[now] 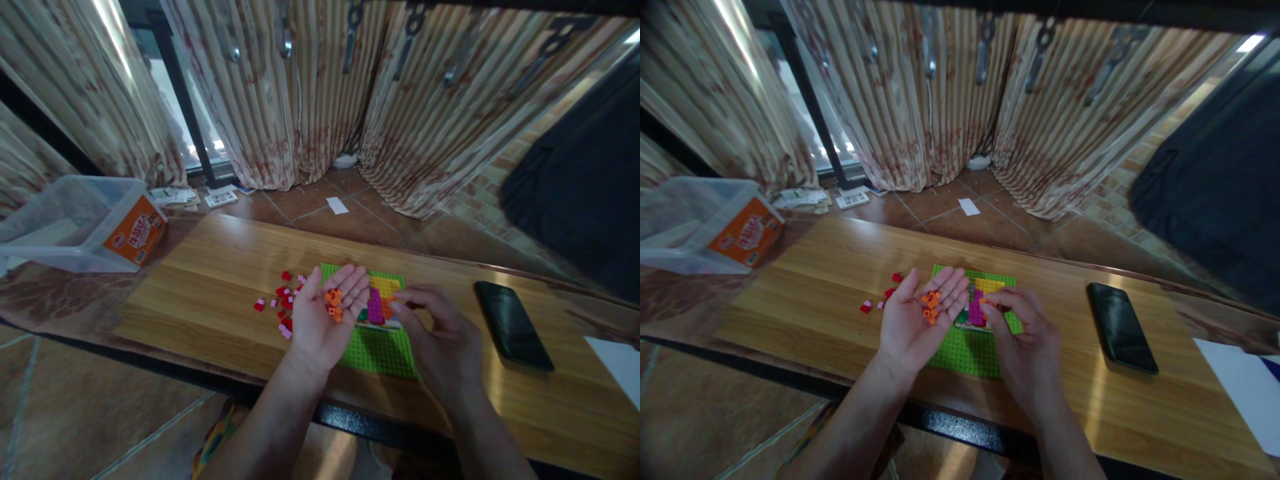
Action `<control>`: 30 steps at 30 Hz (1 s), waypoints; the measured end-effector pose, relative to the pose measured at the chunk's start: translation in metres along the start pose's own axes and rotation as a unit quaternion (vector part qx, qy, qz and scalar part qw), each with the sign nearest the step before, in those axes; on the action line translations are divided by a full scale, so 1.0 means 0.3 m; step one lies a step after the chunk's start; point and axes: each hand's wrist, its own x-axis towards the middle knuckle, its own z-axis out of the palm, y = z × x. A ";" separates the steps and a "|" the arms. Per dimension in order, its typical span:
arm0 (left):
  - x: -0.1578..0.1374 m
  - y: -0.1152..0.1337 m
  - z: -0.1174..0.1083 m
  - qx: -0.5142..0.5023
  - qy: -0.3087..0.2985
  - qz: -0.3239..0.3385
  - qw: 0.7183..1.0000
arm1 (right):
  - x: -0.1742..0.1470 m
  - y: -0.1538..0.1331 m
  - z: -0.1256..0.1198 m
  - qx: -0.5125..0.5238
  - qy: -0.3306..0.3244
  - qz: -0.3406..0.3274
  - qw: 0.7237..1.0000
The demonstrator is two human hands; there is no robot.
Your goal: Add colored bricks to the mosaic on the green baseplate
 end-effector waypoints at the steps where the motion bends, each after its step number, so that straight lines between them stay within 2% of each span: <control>1: 0.004 0.010 -0.002 -0.003 0.027 0.021 0.999 | 0.002 0.017 -0.017 -0.013 -0.006 0.006 1.000; 4: 0.011 0.043 -0.004 -0.012 0.081 0.070 0.994 | -0.001 0.069 -0.058 -0.046 -0.066 0.007 0.997; 6: 0.013 0.057 -0.002 -0.014 0.093 0.084 0.992 | -0.008 0.093 -0.073 -0.068 -0.109 -0.001 0.992; 8: 0.014 0.061 0.000 -0.015 0.095 0.085 0.992 | -0.016 0.105 -0.081 -0.092 -0.125 -0.005 0.988; 14: 0.022 0.039 -0.003 -0.010 0.085 0.064 0.994 | -0.021 0.107 -0.074 -0.113 -0.124 -0.025 0.986; 23: 0.020 0.038 0.003 -0.008 0.088 0.060 0.994 | -0.025 0.104 -0.040 -0.095 -0.114 -0.011 0.989; 26: 0.019 0.041 0.002 -0.010 0.090 0.061 0.994 | -0.024 0.110 -0.044 -0.088 -0.116 0.011 0.989; 30: 0.020 0.044 -0.002 -0.014 0.088 0.063 0.994 | -0.018 0.120 -0.062 -0.065 -0.116 0.082 0.988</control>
